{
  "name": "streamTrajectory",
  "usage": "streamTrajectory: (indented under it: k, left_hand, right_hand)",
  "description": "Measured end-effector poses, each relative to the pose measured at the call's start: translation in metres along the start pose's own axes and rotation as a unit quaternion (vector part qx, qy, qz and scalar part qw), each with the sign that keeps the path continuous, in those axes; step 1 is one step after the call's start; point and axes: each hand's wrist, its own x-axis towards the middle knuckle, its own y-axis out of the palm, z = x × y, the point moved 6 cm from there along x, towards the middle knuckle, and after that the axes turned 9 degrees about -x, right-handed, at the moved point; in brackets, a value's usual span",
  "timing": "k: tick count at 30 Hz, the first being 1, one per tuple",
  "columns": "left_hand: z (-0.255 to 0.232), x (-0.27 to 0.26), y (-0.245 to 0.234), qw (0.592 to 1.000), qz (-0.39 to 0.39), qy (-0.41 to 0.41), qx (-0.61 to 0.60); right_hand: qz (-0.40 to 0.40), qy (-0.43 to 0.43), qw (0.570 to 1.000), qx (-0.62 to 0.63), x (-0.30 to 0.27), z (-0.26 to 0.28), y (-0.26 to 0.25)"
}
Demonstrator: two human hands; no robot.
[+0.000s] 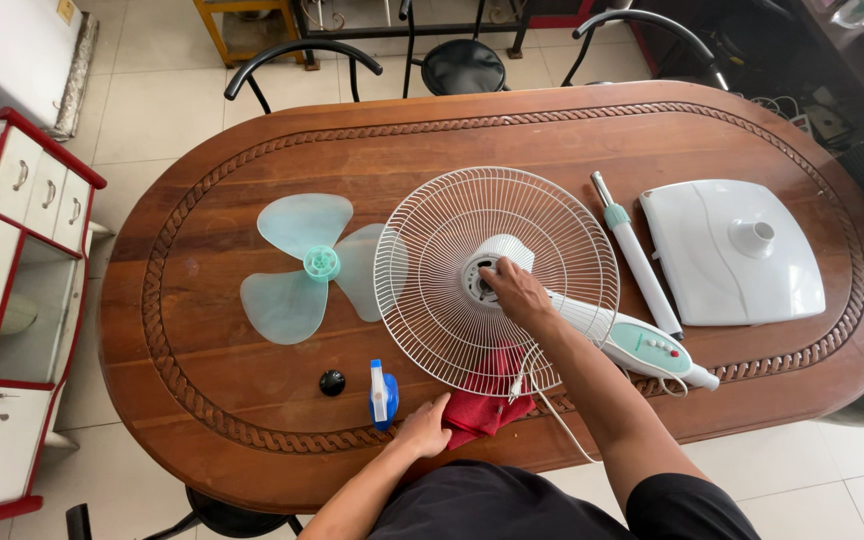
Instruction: The person disassembles a standing electric fan on a wooden table. They remove the base, detach the neck, unscrew the front grille, remove the fan blades, and then remove the rear grille and motor housing components. A red cloth and spray bottle are present but not used during disassembly.
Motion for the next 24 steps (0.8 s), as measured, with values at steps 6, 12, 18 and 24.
streamTrajectory:
  k: [6, 12, 18, 24]
  left_hand:
    - [0.014, 0.002, 0.007, 0.998, 0.029, -0.047, 0.025]
    - [0.023, 0.005, 0.007, 1.000, 0.009, -0.012, -0.001]
    - [0.033, 0.006, 0.011, 0.999, -0.007, 0.020, -0.025]
    - [0.047, 0.009, 0.013, 0.995, -0.027, 0.040, -0.084]
  right_hand:
    - [-0.018, -0.038, 0.998, -0.036, 0.008, 0.005, -0.003]
    - [0.042, -0.088, 0.992, -0.083, 0.017, 0.003, 0.013]
    - [0.008, -0.134, 0.983, -0.127, 0.020, 0.006, 0.012]
    - [0.035, -0.128, 0.984, -0.121, 0.019, 0.012, -0.006]
